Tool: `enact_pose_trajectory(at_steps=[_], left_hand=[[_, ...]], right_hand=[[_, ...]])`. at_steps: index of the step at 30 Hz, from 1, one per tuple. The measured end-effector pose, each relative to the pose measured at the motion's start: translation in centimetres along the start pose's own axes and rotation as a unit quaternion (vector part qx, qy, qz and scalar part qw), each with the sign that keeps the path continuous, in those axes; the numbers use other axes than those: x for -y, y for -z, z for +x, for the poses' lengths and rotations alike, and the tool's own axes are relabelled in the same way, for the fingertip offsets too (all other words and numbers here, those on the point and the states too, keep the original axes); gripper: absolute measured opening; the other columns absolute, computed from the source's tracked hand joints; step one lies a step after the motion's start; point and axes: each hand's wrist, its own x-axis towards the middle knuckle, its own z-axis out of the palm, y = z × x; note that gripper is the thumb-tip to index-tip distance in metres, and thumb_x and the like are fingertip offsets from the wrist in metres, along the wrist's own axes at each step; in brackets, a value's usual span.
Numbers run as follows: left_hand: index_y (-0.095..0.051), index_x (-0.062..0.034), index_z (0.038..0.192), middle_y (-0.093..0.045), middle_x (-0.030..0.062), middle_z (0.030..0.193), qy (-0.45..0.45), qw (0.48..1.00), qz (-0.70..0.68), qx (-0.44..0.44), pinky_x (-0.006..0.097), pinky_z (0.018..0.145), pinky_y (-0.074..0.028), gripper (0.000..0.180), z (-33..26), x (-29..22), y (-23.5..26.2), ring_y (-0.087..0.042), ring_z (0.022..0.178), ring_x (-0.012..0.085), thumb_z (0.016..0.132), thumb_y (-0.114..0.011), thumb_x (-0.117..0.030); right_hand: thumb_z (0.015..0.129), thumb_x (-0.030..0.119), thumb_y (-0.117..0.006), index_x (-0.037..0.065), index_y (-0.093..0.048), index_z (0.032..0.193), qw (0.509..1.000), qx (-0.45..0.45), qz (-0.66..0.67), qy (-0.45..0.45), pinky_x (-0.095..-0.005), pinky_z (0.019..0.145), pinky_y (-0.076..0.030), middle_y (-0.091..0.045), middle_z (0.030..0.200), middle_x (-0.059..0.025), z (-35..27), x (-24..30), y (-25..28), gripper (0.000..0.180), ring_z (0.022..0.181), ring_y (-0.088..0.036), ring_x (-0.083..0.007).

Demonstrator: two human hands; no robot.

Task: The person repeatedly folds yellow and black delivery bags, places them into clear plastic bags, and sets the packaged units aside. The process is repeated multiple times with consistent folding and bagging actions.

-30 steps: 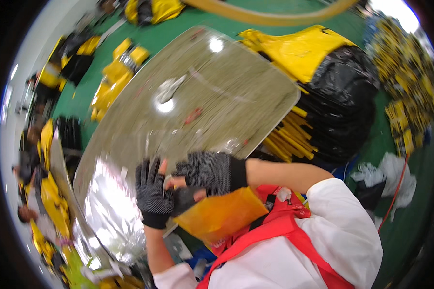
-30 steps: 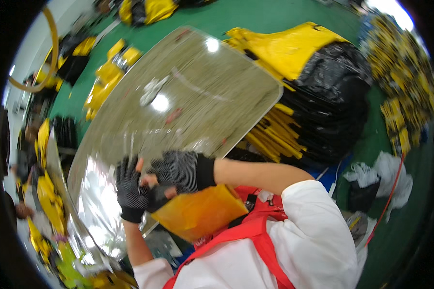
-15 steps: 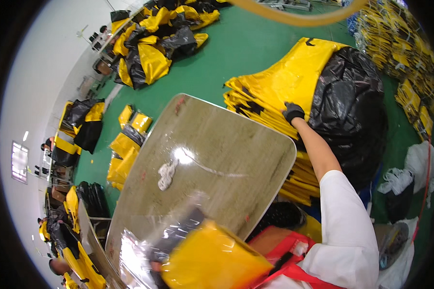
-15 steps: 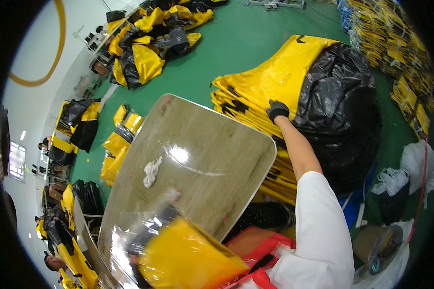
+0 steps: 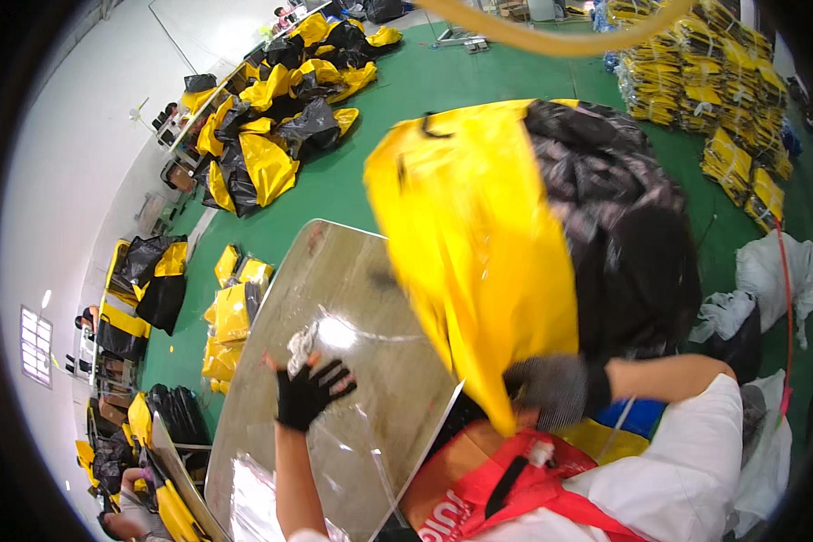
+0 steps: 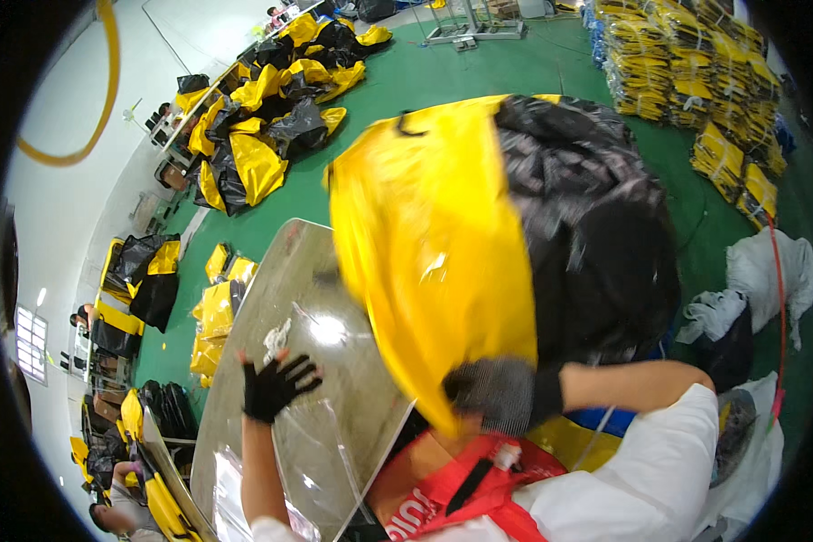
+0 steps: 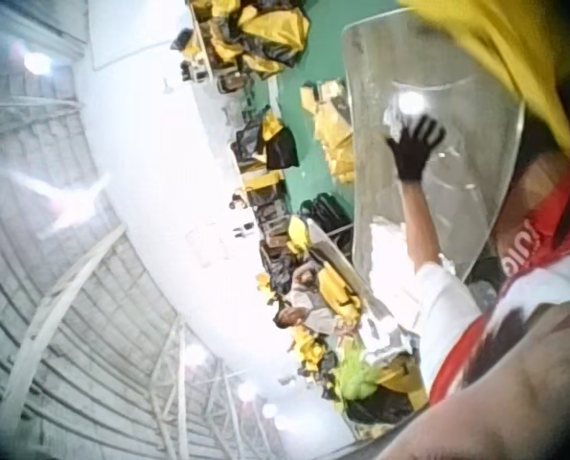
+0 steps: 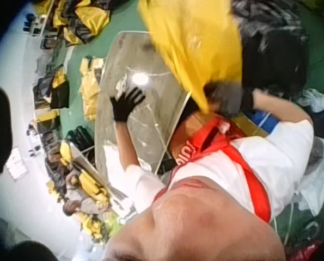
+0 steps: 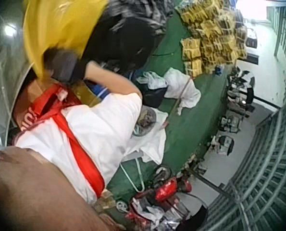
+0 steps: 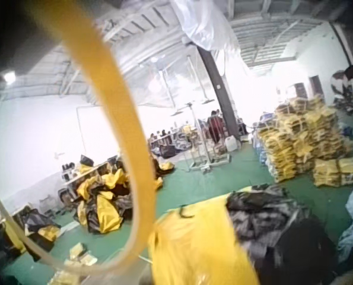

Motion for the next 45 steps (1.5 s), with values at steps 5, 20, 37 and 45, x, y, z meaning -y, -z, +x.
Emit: enact_pose_trajectory(at_steps=[5, 20, 37, 45], left_hand=[[-0.051, -0.0049, 0.12, -0.056, 0.0127, 0.116, 0.057, 0.967, 0.221, -0.115, 0.041, 0.094, -0.038, 0.067, 6.3, -2.3, -1.2, -0.051, 0.109, 0.0273, 0.078, -0.05, -0.058], [-0.059, 0.0004, 0.102, -0.065, 0.0146, 0.095, -0.227, 0.411, 0.721, -0.51, 0.037, 0.076, -0.049, 0.031, -36.5, 0.1, 13.0, -0.062, 0.084, 0.0287, 0.082, -0.061, -0.024], [-0.062, -0.0049, 0.098, -0.064, 0.0189, 0.081, -0.189, 0.312, 0.541, -0.758, 0.041, 0.067, -0.047, 0.031, -41.9, 9.9, 21.0, -0.06, 0.074, 0.0359, 0.09, -0.05, -0.032], [-0.058, 0.0025, 0.109, -0.063, 0.0128, 0.098, -0.246, 0.537, 0.405, -0.698, 0.031, 0.079, -0.045, 0.037, -40.6, 11.6, 20.2, -0.057, 0.087, 0.0226, 0.087, -0.058, -0.027]], right_hand=[[0.084, 0.032, -0.051, 0.014, -0.05, 0.123, 0.967, 0.114, 0.009, 0.228, -0.0583, 0.105, -0.015, -0.037, 0.137, -0.0142, -0.7, 8.3, -17.3, 0.043, 0.133, -0.023, -0.0347], [0.083, 0.049, -0.051, 0.012, -0.042, 0.132, 0.928, -0.168, -0.183, -0.276, -0.0465, 0.1, -0.032, -0.041, 0.133, -0.0178, 6.6, -8.5, -1.6, 0.062, 0.12, -0.042, -0.0354], [0.086, 0.038, -0.051, 0.005, -0.061, 0.095, 0.874, -0.185, -0.385, -0.232, -0.0425, 0.079, -0.046, -0.063, 0.094, -0.0171, 15.1, -16.0, 4.4, 0.035, 0.086, -0.06, -0.0329], [0.071, 0.057, -0.065, -0.002, -0.039, 0.122, 0.924, -0.136, -0.088, -0.348, -0.0437, 0.086, -0.043, -0.058, 0.107, -0.0213, 25.8, -14.4, -4.3, 0.082, 0.104, -0.055, -0.0341]])
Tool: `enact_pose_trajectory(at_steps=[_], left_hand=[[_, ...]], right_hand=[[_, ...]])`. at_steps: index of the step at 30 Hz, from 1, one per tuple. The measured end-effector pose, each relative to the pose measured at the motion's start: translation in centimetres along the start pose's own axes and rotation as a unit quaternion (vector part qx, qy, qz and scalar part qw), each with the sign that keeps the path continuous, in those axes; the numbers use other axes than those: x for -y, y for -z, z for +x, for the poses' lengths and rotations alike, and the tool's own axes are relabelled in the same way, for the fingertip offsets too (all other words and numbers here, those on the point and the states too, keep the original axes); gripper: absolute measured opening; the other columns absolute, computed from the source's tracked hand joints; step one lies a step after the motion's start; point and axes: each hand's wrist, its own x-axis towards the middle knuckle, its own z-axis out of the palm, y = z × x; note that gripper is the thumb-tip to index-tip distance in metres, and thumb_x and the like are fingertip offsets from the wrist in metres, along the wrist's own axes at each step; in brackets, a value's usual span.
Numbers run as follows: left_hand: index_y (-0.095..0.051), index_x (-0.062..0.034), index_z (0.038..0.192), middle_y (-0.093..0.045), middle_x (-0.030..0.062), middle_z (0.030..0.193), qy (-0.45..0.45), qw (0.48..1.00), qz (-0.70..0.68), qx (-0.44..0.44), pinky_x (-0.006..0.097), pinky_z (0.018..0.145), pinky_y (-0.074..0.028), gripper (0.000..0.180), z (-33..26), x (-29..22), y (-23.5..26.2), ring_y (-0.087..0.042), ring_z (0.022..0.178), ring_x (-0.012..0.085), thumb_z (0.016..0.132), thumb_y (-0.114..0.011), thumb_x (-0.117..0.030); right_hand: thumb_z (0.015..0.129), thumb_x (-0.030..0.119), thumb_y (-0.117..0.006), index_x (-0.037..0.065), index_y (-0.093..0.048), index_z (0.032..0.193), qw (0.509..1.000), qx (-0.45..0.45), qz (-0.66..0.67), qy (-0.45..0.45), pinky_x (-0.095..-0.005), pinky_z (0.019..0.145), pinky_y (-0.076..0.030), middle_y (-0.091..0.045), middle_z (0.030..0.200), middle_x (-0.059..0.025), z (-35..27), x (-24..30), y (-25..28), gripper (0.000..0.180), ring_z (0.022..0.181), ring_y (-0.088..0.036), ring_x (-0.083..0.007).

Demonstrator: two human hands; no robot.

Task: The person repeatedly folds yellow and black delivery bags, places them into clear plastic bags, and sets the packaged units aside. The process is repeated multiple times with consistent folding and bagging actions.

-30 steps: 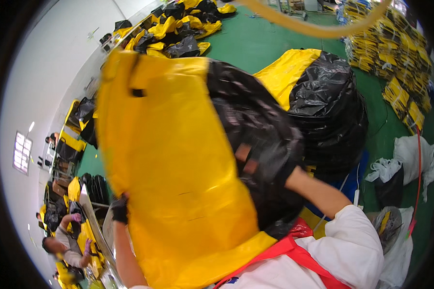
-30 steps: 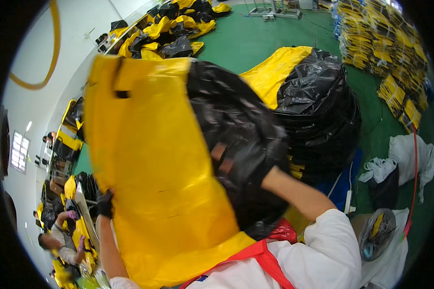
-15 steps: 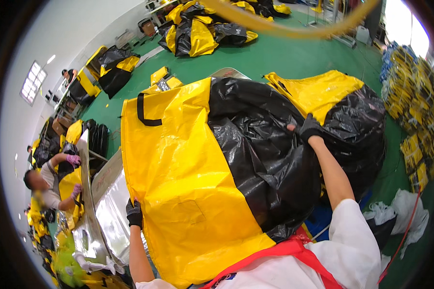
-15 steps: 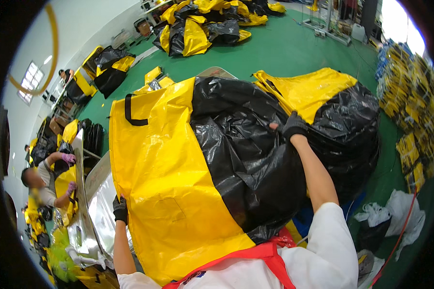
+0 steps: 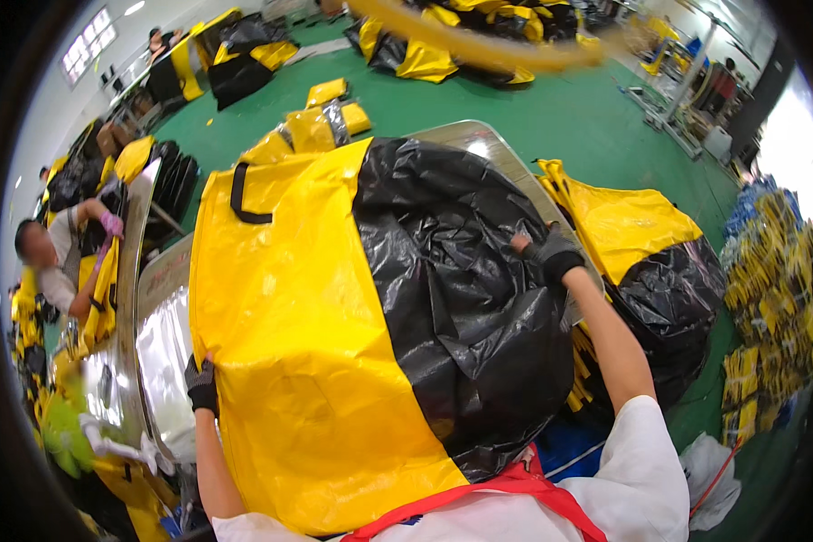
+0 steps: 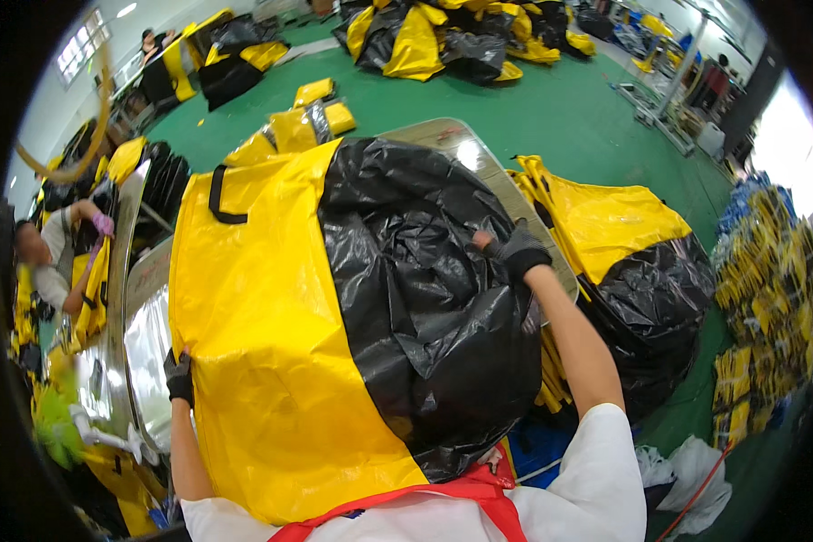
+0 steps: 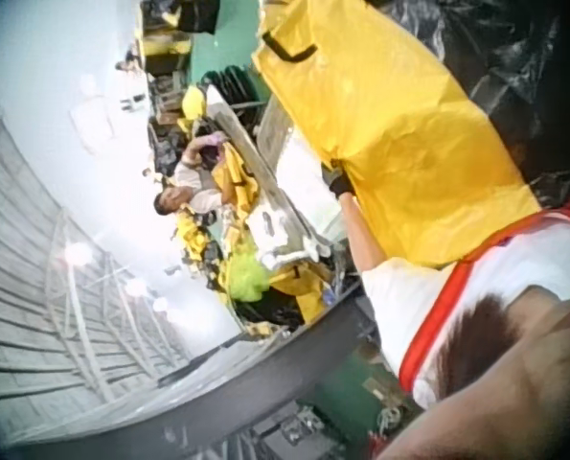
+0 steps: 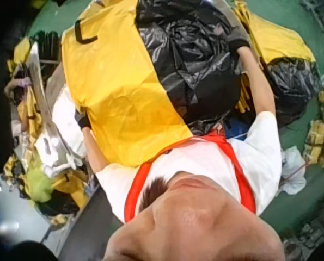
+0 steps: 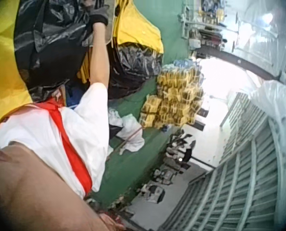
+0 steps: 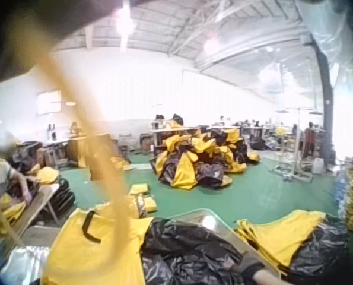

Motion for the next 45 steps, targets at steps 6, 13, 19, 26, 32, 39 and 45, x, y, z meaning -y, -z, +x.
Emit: enact_pose_trajectory(at_steps=[6, 13, 19, 26, 32, 39, 45], left_hand=[[-0.059, 0.0027, 0.108, -0.063, 0.0193, 0.1, 0.05, 0.98, 0.194, -0.006, 0.036, 0.081, -0.046, 0.039, 0.1, 4.6, 3.1, -0.059, 0.091, 0.031, 0.084, -0.061, -0.029], [-0.031, -0.0051, 0.137, -0.038, 0.0226, 0.135, -0.32, 0.903, 0.265, -0.112, 0.04, 0.102, -0.032, 0.067, -5.6, -10.4, -6.8, -0.037, 0.124, 0.0392, 0.081, -0.061, -0.027], [-0.035, -0.0141, 0.136, -0.037, 0.0149, 0.138, -0.453, 0.758, 0.223, 0.414, 0.05, 0.108, -0.017, 0.066, -13.4, -22.6, -22.0, -0.03, 0.129, 0.0375, 0.084, -0.048, -0.053], [-0.04, -0.013, 0.133, -0.035, 0.0148, 0.138, -0.464, 0.786, 0.332, 0.236, 0.046, 0.106, -0.02, 0.065, -7.4, -20.6, -26.3, -0.026, 0.13, 0.034, 0.081, -0.055, -0.048], [-0.045, -0.0087, 0.128, -0.043, 0.0177, 0.129, -0.43, 0.782, 0.348, 0.286, 0.044, 0.101, -0.029, 0.053, -4.6, -13.1, -18.2, -0.037, 0.121, 0.0346, 0.084, -0.053, -0.038], [-0.052, -0.0038, 0.121, -0.053, 0.0211, 0.119, -0.079, 0.82, 0.468, 0.319, 0.041, 0.096, -0.039, 0.039, -0.4, 5.7, 11.5, -0.049, 0.112, 0.0353, 0.088, -0.051, -0.026], [-0.046, -0.001, 0.125, -0.046, 0.0173, 0.13, -0.351, 0.906, 0.167, 0.169, 0.036, 0.103, -0.031, 0.045, -9.2, -18.0, -0.8, -0.039, 0.125, 0.033, 0.084, -0.058, -0.014]], right_hand=[[0.087, 0.044, -0.046, 0.008, -0.058, 0.108, 0.975, -0.094, -0.196, 0.036, -0.0455, 0.078, -0.046, -0.063, 0.097, -0.0197, 0.1, -2.2, 5.5, 0.043, 0.091, -0.059, -0.0376], [0.052, 0.057, -0.074, 0.001, -0.018, 0.14, 0.942, -0.064, -0.092, 0.316, -0.0372, 0.105, -0.029, -0.032, 0.138, -0.0252, 6.5, 9.5, 8.0, 0.119, 0.127, -0.034, -0.0382], [0.077, 0.04, -0.06, 0.006, -0.057, 0.109, 0.907, -0.166, -0.035, 0.386, -0.0443, 0.084, -0.043, -0.059, 0.103, -0.021, 10.6, 23.1, 1.4, 0.047, 0.097, -0.054, -0.041], [0.081, 0.036, -0.059, 0.008, -0.057, 0.115, 0.876, 0.022, -0.046, 0.48, -0.0392, 0.071, -0.047, -0.06, 0.078, -0.0176, -14.0, 12.7, 9.9, 0.045, 0.073, -0.061, -0.0296], [0.082, 0.02, -0.053, 0.036, -0.053, 0.12, 0.81, 0.115, -0.289, 0.497, -0.042, 0.081, -0.043, -0.057, 0.079, -0.0095, -18.3, -5.2, 3.2, 0.041, 0.079, -0.057, -0.0272], [0.074, 0.019, -0.061, 0.031, -0.049, 0.127, 0.808, 0.234, -0.312, 0.442, -0.0478, 0.098, -0.033, -0.058, 0.098, -0.0142, -19.5, -0.2, 6.1, 0.055, 0.1, -0.053, -0.0321], [0.073, 0.038, -0.07, 0.009, -0.052, 0.122, 0.926, -0.037, -0.154, 0.342, -0.0397, 0.097, -0.037, -0.053, 0.117, -0.0177, -14.0, 4.3, 10.3, 0.06, 0.113, -0.048, -0.0316]])
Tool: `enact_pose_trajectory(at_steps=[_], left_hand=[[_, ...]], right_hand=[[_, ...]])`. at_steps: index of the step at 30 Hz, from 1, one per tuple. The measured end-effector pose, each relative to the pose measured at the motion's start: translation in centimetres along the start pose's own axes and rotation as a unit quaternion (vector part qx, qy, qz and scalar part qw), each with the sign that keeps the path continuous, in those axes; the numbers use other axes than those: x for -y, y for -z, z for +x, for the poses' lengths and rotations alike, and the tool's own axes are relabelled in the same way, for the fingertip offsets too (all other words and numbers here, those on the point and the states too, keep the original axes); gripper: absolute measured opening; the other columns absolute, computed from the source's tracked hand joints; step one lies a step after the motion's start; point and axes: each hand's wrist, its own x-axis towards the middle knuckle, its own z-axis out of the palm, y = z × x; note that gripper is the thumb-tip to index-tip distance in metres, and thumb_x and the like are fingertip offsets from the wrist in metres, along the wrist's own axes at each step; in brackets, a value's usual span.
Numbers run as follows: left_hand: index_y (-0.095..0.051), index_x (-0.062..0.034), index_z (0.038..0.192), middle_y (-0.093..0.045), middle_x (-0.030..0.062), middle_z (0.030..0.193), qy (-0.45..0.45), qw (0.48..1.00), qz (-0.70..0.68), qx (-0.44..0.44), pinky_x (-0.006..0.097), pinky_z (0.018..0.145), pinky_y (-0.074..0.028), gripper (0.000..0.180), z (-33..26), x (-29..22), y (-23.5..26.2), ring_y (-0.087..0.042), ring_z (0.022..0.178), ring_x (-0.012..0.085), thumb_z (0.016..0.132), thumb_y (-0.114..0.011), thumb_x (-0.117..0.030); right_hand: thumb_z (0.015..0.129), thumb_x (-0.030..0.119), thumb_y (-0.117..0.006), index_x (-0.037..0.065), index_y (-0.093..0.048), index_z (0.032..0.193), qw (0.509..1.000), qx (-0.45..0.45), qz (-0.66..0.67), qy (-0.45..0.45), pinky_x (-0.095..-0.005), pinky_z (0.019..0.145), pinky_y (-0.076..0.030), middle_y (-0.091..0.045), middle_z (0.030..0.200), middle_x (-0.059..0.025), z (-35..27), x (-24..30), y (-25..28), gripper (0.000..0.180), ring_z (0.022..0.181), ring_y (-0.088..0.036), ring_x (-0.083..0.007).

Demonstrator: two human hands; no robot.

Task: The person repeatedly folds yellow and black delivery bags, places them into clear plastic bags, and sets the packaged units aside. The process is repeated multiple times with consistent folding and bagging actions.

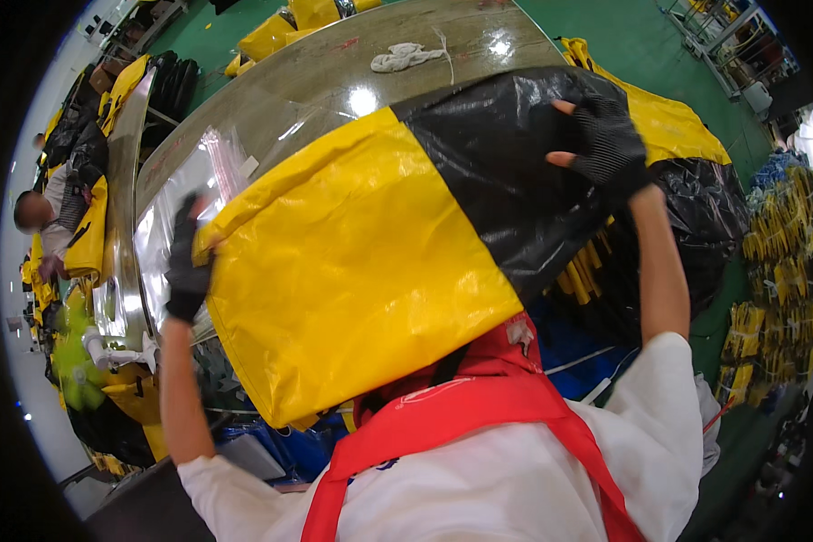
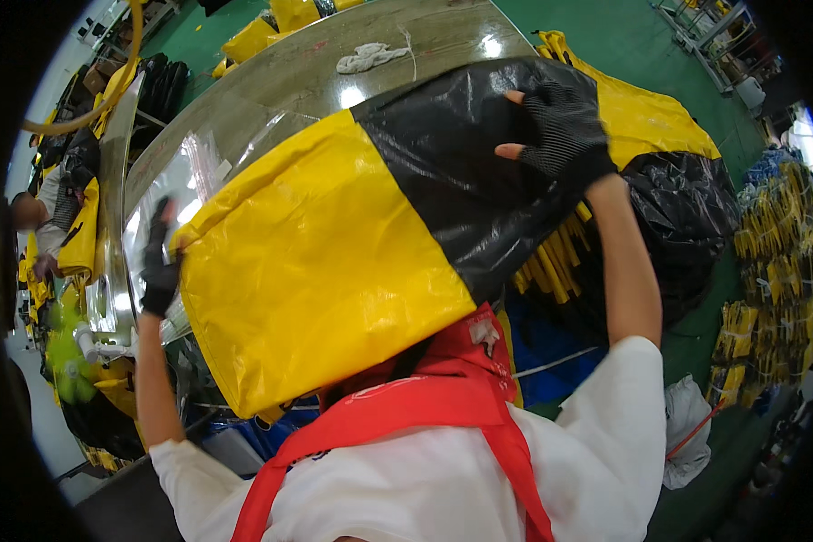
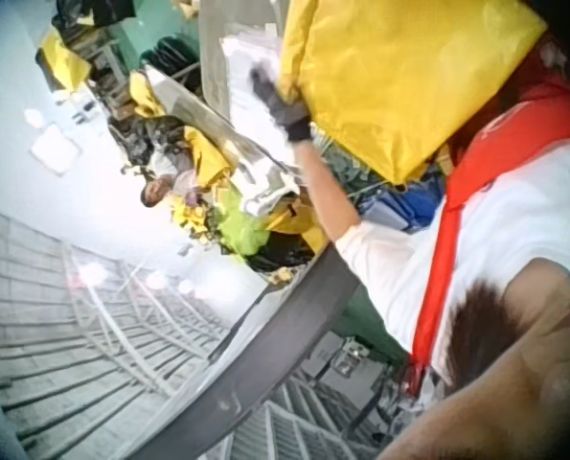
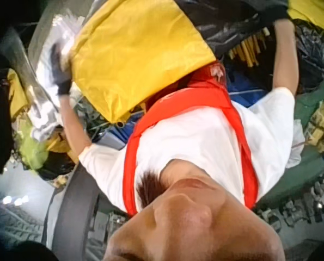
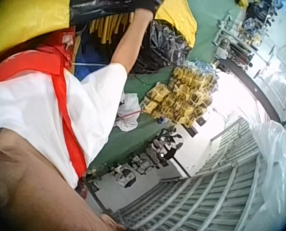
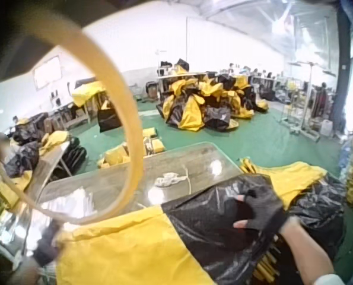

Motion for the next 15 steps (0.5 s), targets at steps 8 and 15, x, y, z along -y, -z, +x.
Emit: enact_pose_trajectory(at_steps=[8, 15], left_hand=[[-0.049, -0.0105, 0.124, -0.045, 0.0187, 0.128, -0.142, 0.966, 0.141, 0.166, 0.055, 0.105, -0.02, 0.059, -0.6, -6.8, -14.3, -0.038, 0.123, 0.0374, 0.071, -0.068, -0.028], [-0.039, -0.0166, 0.135, -0.042, 0.0215, 0.132, -0.273, 0.946, 0.007, 0.176, 0.057, 0.106, -0.013, 0.062, 9.4, -15.3, -19.3, -0.037, 0.121, 0.0432, 0.081, -0.056, -0.043]], right_hand=[[0.072, 0.043, -0.068, 0.006, -0.052, 0.119, 0.984, -0.023, 0.118, 0.131, -0.0482, 0.1, -0.03, -0.051, 0.12, -0.017, -11.6, 2.3, -6.6, 0.061, 0.114, -0.046, -0.0353], [0.083, 0.018, -0.057, 0.015, -0.061, 0.1, 0.983, 0.07, 0.128, 0.113, -0.0431, 0.085, -0.041, -0.062, 0.087, -0.0065, -12.8, 6.6, -5.0, 0.018, 0.089, -0.059, -0.0284]])
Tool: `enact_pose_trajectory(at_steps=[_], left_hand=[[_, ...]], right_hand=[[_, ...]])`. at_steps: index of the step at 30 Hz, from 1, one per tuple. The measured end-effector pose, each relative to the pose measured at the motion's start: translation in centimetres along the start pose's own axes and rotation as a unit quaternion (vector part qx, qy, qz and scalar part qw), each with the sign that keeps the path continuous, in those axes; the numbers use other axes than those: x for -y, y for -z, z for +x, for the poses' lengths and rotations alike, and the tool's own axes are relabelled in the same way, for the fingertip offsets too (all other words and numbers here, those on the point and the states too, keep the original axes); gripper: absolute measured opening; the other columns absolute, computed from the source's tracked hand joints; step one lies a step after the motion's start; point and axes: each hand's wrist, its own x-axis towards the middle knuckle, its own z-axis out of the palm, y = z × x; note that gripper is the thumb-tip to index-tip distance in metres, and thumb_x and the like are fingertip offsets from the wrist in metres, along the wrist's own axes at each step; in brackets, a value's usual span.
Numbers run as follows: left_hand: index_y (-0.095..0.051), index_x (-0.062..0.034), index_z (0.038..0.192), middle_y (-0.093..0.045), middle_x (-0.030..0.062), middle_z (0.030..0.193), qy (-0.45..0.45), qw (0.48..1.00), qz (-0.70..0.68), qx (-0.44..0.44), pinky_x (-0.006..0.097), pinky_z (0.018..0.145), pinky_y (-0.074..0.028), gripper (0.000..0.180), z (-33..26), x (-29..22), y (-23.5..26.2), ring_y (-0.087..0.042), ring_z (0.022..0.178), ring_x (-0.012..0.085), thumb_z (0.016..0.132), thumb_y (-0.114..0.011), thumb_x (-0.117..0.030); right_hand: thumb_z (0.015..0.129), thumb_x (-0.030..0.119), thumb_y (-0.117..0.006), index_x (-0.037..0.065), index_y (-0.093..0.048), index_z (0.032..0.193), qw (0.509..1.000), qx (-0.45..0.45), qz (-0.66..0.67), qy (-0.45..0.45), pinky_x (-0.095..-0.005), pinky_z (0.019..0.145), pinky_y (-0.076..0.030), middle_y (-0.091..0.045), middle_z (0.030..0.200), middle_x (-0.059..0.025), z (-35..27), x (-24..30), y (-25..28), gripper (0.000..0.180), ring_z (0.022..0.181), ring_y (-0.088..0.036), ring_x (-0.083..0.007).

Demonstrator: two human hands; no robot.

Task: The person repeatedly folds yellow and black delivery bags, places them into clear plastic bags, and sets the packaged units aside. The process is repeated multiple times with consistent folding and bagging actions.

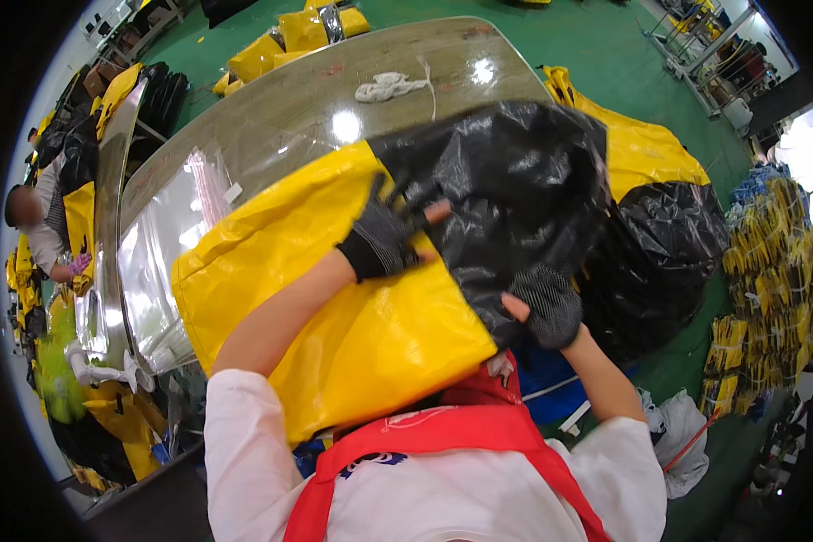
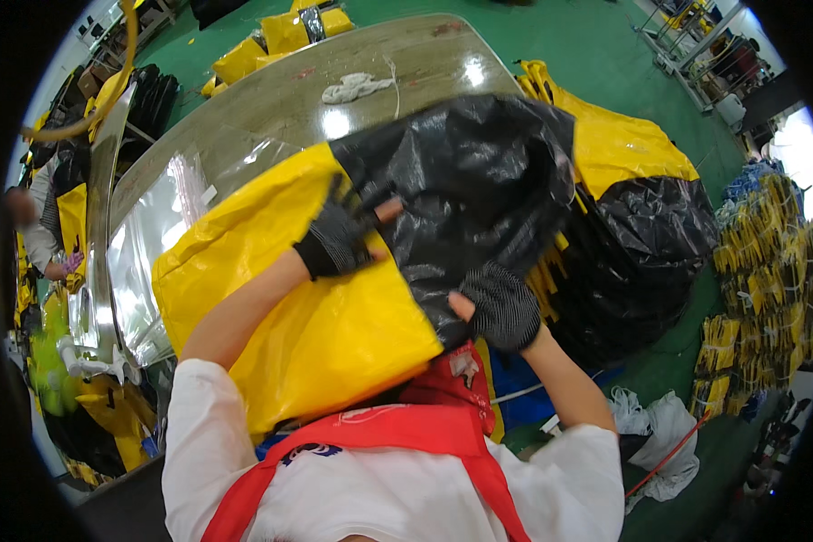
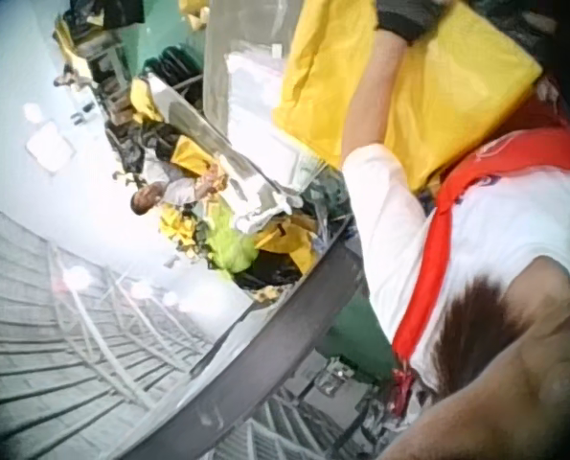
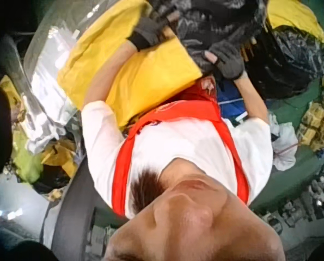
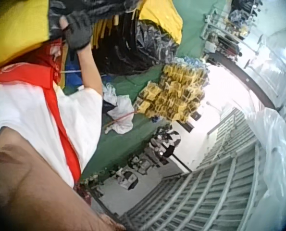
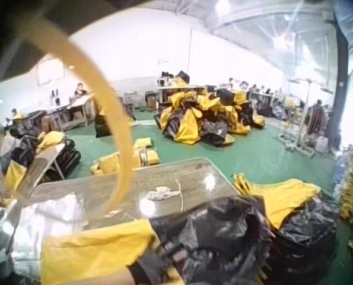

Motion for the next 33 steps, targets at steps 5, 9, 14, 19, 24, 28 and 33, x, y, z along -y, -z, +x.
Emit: enact_pose_trajectory(at_steps=[5, 9, 14, 19, 24, 28, 33], left_hand=[[-0.035, -0.0169, 0.136, -0.039, 0.0166, 0.135, -0.125, 0.992, -0.01, -0.012, 0.054, 0.106, -0.011, 0.066, -0.2, -0.4, -4.5, -0.031, 0.126, 0.039, 0.082, -0.052, -0.051], [-0.038, -0.0137, 0.134, -0.042, 0.0165, 0.133, -0.121, 0.993, -0.014, 0.0, 0.05, 0.103, -0.017, 0.063, 0.4, -0.7, -3.2, -0.035, 0.123, 0.0365, 0.082, -0.054, -0.047], [-0.041, -0.0098, 0.13, -0.045, 0.0165, 0.13, -0.014, 0.999, -0.019, 0.021, 0.046, 0.099, -0.024, 0.059, -8.6, 3.3, 2.3, -0.04, 0.118, 0.0333, 0.083, -0.056, -0.041], [-0.043, -0.0059, 0.127, -0.048, 0.0165, 0.127, 0.367, 0.923, 0.071, -0.089, 0.042, 0.095, -0.031, 0.055, -30.9, 2.8, 8.7, -0.045, 0.113, 0.0301, 0.083, -0.059, -0.036], [-0.046, -0.0019, 0.124, -0.051, 0.0164, 0.124, 0.626, 0.655, -0.121, -0.405, 0.037, 0.091, -0.038, 0.052, -40.3, -3.2, 1.9, -0.05, 0.109, 0.027, 0.084, -0.062, -0.031], [-0.049, 0.0012, 0.121, -0.053, 0.0164, 0.121, 0.526, 0.691, -0.029, -0.495, 0.034, 0.088, -0.044, 0.049, -35.3, -0.6, 2.4, -0.054, 0.105, 0.0245, 0.084, -0.064, -0.027], [-0.065, 0.0029, 0.078, -0.062, 0.0063, 0.067, 0.634, 0.621, -0.265, -0.377, 0.034, 0.064, -0.045, 0.043, -35.7, 10.6, 0.9, -0.057, 0.062, 0.0223, 0.077, -0.069, -0.039]], right_hand=[[0.082, 0.031, -0.057, 0.008, -0.066, 0.089, 0.979, 0.17, -0.115, 0.012, -0.0427, 0.081, -0.047, -0.064, 0.088, -0.0166, 14.7, 1.9, 9.2, 0.026, 0.086, -0.062, -0.0328], [0.074, 0.05, -0.062, 0.012, -0.067, 0.1, 0.926, 0.369, -0.072, -0.041, -0.0387, 0.077, -0.048, -0.065, 0.094, -0.0162, 25.3, -7.0, 4.8, 0.046, 0.085, -0.061, -0.0344], [0.073, 0.053, -0.062, 0.013, -0.063, 0.108, 0.914, 0.397, 0.077, -0.043, -0.0361, 0.088, -0.042, -0.062, 0.108, -0.0137, 24.5, -16.0, -2.1, 0.053, 0.102, -0.057, -0.0318], [0.074, 0.057, -0.058, 0.011, -0.059, 0.115, 0.905, 0.407, 0.075, -0.097, -0.0353, 0.091, -0.041, -0.06, 0.113, -0.0158, 25.3, -11.7, 0.4, 0.062, 0.103, -0.056, -0.0335], [0.075, 0.059, -0.056, 0.01, -0.062, 0.11, 0.9, 0.407, 0.071, -0.14, -0.0351, 0.09, -0.042, -0.061, 0.11, -0.0173, 25.3, -12.1, -0.2, 0.061, 0.102, -0.057, -0.0334], [0.078, 0.058, -0.053, 0.011, -0.063, 0.11, 0.916, 0.364, 0.068, -0.153, -0.0353, 0.089, -0.042, -0.061, 0.109, -0.0173, 24.1, -13.6, -1.0, 0.058, 0.1, -0.057, -0.033], [0.081, 0.057, -0.05, 0.01, -0.062, 0.111, 0.933, 0.31, 0.097, -0.155, -0.0357, 0.091, -0.042, -0.061, 0.111, -0.0175, 23.2, -13.4, -2.0, 0.058, 0.102, -0.057, -0.0325]])
